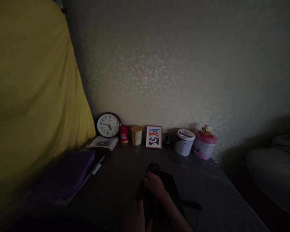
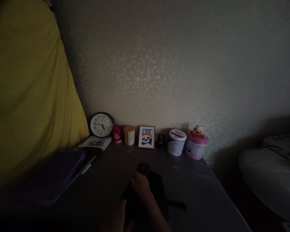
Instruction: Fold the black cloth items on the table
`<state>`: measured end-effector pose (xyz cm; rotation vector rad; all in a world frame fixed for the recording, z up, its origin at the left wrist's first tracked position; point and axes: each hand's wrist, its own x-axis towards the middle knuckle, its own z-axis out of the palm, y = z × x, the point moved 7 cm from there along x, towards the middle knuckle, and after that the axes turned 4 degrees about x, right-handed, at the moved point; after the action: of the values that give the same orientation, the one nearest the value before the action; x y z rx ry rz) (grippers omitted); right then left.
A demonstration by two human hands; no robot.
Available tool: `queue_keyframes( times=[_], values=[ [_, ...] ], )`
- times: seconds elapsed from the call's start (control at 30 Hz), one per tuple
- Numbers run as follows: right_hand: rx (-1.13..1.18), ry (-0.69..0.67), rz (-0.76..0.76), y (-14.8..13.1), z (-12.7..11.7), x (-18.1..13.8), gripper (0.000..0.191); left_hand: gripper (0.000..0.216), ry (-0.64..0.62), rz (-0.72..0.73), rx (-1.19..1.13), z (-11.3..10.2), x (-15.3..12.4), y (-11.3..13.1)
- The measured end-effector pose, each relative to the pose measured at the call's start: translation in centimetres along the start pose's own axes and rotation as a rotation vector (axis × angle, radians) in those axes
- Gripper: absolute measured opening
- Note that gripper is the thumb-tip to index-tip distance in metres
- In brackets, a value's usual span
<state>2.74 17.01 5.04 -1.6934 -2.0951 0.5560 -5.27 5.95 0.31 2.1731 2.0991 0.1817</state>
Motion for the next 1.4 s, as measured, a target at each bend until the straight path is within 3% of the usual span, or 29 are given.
queue_keyframes(
  times=[0.17, 0.3, 0.47, 0.63, 0.77, 0.9, 1.03, 1.13, 1.2, 1.3, 1.4],
  values=[
    [0.0, -0.033, -0.014, -0.1, 0.1, 0.1, 0.022, 0.054, 0.28, 0.22, 0.013, -0.5, 1.1, 2.4],
    [0.073, -0.004, -0.088, -0.3, 0.1, -0.7, 0.023, 0.048, 0.435, 0.188, 0.039, 1.6, 1.8, 2.6],
    [0.097, 0.272, -0.275, 0.6, -1.5, -3.6, 0.028, 0.043, 0.31, 0.081, 0.011, 4.0, 2.2, 2.0],
    [-0.018, 0.367, -0.245, 4.1, -0.8, -2.6, 0.031, 0.047, 0.216, 0.037, -0.021, 3.5, 2.2, 2.3],
    [-0.043, 0.355, -0.191, 6.5, -0.1, 1.4, 0.037, 0.048, 0.144, 0.02, -0.021, 3.1, 2.3, 2.4],
    [-0.043, 0.274, -0.136, 7.2, -0.7, 4.5, 0.037, 0.049, 0.084, 0.007, -0.03, 3.0, 2.2, 2.5],
    [-0.052, 0.317, -0.205, 4.9, -2.4, 2.7, 0.034, 0.053, 0.071, -0.002, -0.017, 2.7, 1.9, 2.5],
    [0.004, 0.165, -0.442, 1.7, -1.7, 0.1, 0.029, 0.054, 0.079, 0.012, -0.007, 2.4, 1.7, 2.6],
    [0.003, 0.071, -0.491, 0.8, -0.8, -0.4, 0.03, 0.055, 0.066, 0.01, 0.002, 2.3, 1.6, 2.6],
    [-0.047, 0.075, -0.419, 1.3, -0.5, 1.6, 0.029, 0.058, 0.018, -0.008, -0.001, 2.5, 1.7, 2.7],
    [-0.062, 0.2, -0.244, 3.7, -1.8, 4.4, 0.029, 0.065, -0.018, -0.03, 0.011, 2.7, 1.8, 2.7]
  ],
)
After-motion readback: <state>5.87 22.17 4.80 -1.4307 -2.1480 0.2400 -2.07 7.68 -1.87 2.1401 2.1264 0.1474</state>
